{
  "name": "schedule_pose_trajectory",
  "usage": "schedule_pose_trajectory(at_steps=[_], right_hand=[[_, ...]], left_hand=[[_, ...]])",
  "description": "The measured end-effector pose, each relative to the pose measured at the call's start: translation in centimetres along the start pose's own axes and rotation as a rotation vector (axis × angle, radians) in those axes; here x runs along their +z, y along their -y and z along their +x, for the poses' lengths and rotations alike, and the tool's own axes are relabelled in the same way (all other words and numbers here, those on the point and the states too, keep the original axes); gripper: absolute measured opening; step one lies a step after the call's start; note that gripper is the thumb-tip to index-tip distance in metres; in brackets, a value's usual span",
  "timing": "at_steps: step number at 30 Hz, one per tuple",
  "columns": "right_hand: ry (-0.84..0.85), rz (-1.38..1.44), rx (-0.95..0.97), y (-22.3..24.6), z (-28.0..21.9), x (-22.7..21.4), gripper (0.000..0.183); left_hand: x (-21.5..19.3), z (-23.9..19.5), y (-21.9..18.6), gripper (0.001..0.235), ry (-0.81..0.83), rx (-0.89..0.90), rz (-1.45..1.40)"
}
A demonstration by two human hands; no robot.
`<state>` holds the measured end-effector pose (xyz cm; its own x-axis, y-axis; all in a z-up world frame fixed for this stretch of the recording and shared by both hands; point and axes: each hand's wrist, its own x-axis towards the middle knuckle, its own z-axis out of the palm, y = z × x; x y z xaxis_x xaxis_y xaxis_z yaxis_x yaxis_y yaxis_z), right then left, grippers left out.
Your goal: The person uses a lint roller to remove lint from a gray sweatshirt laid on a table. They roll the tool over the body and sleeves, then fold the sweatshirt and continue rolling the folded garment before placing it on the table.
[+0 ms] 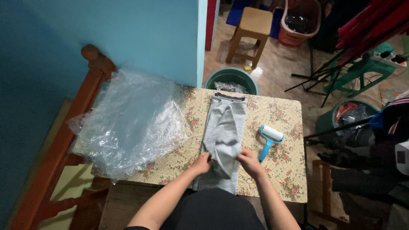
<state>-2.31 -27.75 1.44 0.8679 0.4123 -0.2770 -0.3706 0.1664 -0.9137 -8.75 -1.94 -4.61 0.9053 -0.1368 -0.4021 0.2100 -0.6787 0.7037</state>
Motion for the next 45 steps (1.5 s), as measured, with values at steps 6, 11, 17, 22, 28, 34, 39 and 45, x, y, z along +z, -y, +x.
schedule_pose_trajectory(at_steps=[6,11,17,22,28,34,39,45], right_hand=[[0.28,-0.407,0.577,6.1,-8.7,-3.9,0.015],[0.028,-0.678,0.64,9.2,-8.6,0.6,0.026],[-0.27,-1.08,0.384,-4.3,-1.3,-2.4,0.056],[-0.245,-1.263,0.394,-2.1,-2.0,1.3,0.043],[-0.362,-1.115,0.131,-0.5,-4.2,2.7,0.017],[-0.386,-0.783,0.337,-1.1,-6.1,1.6,0.06],[-0.173,-0.141,0.528,1.0,-7.6,2.6,0.04],[-0.204,-0.085,0.514,4.5,-9.5,6.4,0.077]], left_hand=[[-0.4,-0.7,-1.0,0.031,-0.022,-0.027,0.005],[0.2,0.4,-1.4,0.032,-0.039,-0.128,-0.004],[2.1,1.6,-0.9,0.047,-0.102,-0.404,-0.385],[3.3,1.8,-0.9,0.061,-0.158,-0.473,-0.742],[5.9,3.5,2.0,0.006,-0.179,-0.386,-0.688],[2.7,0.0,-2.5,0.016,-0.331,-0.326,-0.924],[1.3,0.6,-0.6,0.012,-0.336,-0.347,-0.959],[-0.8,-3.4,-2.0,0.041,0.07,-0.364,-0.827]])
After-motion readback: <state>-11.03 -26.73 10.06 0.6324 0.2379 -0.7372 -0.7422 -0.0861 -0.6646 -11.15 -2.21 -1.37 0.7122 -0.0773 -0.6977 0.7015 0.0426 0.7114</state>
